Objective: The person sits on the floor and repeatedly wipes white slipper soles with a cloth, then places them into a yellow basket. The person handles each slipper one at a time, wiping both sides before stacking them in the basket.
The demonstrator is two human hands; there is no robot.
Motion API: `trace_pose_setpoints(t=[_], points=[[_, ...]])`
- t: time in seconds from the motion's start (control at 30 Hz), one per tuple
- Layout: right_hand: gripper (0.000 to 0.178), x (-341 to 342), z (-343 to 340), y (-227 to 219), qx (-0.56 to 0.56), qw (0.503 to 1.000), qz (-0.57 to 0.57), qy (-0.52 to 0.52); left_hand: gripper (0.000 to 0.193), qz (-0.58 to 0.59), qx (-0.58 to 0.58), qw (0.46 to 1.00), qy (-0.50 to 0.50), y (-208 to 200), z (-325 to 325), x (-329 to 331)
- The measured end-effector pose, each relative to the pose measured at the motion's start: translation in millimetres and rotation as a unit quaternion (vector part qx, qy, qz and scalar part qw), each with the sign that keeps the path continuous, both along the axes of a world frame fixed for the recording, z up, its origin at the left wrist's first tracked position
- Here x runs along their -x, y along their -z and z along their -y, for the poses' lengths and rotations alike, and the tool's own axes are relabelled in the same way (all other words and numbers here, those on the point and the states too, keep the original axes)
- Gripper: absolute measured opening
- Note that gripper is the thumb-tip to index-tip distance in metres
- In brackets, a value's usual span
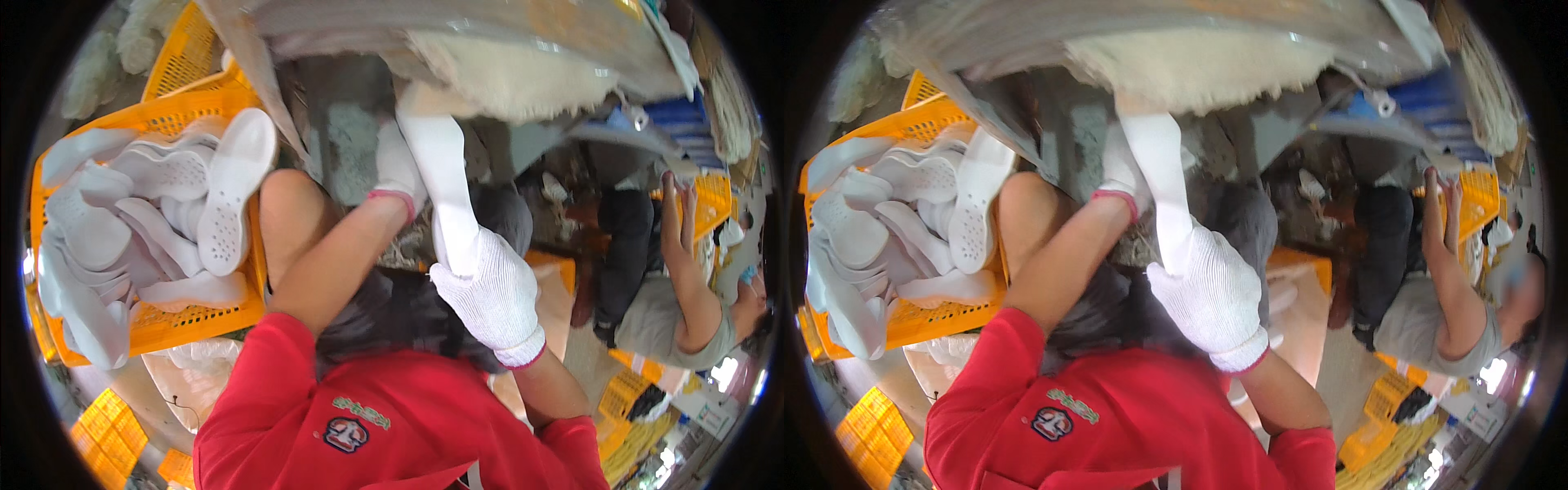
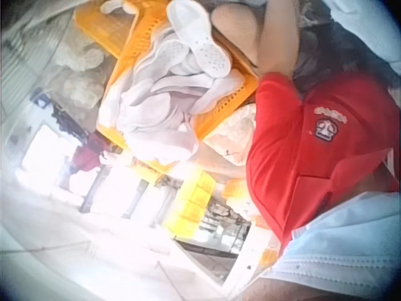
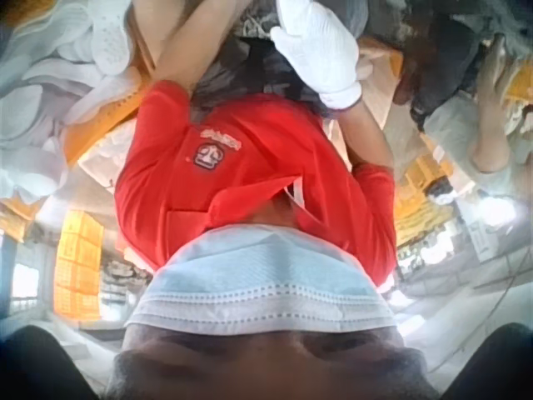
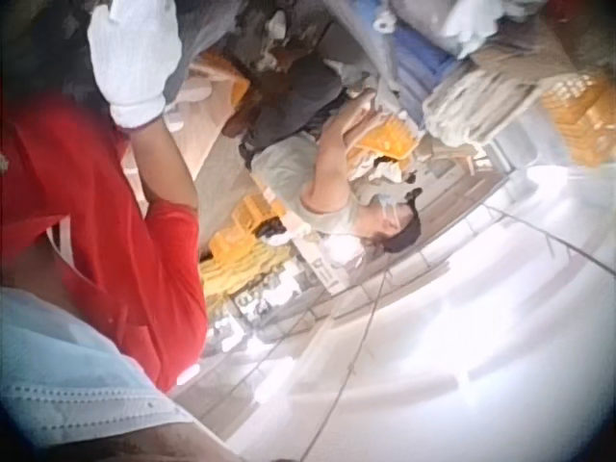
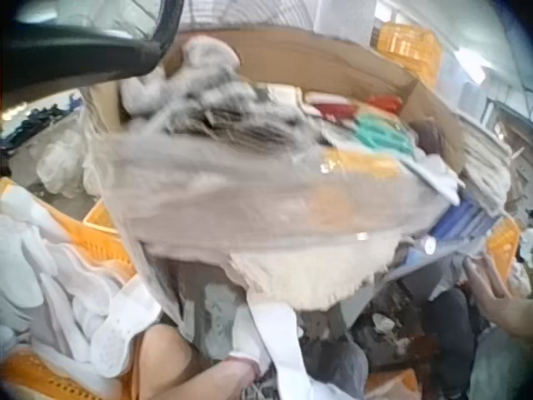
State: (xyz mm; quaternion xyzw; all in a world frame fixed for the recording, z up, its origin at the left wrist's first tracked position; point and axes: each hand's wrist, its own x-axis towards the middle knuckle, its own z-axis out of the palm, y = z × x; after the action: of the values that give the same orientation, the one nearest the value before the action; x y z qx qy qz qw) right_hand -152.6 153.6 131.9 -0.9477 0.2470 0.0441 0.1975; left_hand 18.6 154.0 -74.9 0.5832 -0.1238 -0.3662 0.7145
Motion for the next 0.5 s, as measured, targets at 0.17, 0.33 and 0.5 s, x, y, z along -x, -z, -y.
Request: trace_pose_setpoints(t=[0.17, 0.33, 0.5], points=[[0.024, -67.4, 37.3, 11.9, 0.160, 0.968, 0.066, -0.180, 0.040, 0.115, -0.098, 0.988, -0.041, -12.4, 5.2, -24.0], [0.047, 42.3, 45.6, 48.2, -0.172, 0.978, 0.107, -0.043, 0.045, -0.147, 0.044, 0.988, -0.025, -21.3, -18.8, 6.7], [0.053, 95.9, 58.7, 74.7, -0.602, 0.698, 0.228, 0.314, 0.037, 0.092, 0.207, 0.974, 0.014, -13.0, 3.6, 12.5]])
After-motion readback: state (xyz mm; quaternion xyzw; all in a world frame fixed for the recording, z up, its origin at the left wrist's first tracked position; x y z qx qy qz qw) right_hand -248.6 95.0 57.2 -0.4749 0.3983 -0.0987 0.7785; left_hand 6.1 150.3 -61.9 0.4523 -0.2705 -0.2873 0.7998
